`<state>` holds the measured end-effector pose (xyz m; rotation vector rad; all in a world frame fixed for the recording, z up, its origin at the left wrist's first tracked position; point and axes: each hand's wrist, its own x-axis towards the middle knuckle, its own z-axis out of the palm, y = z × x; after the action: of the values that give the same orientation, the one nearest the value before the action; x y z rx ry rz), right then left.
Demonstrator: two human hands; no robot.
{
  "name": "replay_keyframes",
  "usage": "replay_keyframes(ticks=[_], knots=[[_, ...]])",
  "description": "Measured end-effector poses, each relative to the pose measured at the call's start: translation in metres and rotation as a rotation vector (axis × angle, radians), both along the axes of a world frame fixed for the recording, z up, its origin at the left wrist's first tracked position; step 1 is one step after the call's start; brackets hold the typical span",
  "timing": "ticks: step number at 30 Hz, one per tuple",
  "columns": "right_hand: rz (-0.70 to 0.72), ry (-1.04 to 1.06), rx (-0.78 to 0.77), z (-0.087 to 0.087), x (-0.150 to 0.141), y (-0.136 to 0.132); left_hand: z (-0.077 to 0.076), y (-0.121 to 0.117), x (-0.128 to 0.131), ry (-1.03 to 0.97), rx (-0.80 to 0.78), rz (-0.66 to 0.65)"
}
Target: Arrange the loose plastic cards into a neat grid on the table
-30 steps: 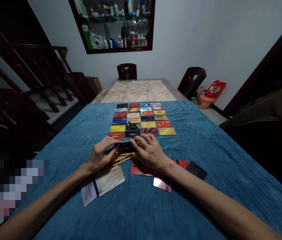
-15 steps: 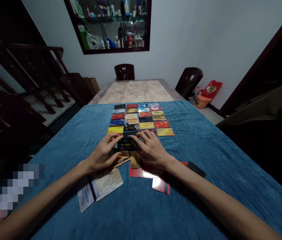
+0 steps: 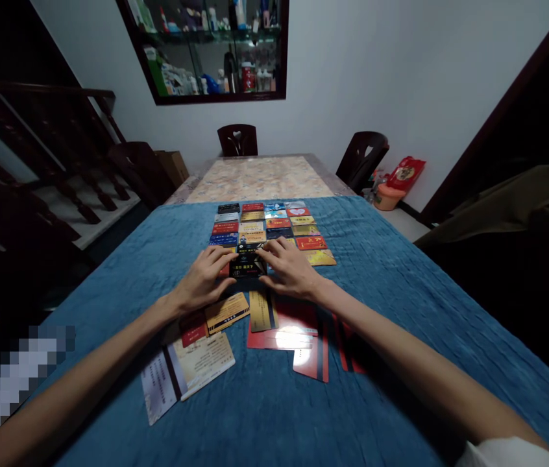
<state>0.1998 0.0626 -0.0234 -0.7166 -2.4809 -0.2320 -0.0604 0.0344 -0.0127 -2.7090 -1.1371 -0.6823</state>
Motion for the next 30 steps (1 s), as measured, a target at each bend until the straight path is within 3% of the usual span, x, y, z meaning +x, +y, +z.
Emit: replay_keyframes(ticks=[14, 23, 30], knots=[[-0.037, -0.038, -0.183, -0.004, -0.01, 0.063, -0.002, 0.061, -0.005, -0.034, -0.178, 0.092], [-0.143, -0.138, -0.278, -0.009, -0.017, 0.074, -0.017, 0.077, -0.001, 0.052, -0.203, 0.137], [-0.126, -0.152, -0.319, -0.006, -0.017, 0.073, -0.021, 0.082, 0.002, 0.101, -0.2, 0.115]])
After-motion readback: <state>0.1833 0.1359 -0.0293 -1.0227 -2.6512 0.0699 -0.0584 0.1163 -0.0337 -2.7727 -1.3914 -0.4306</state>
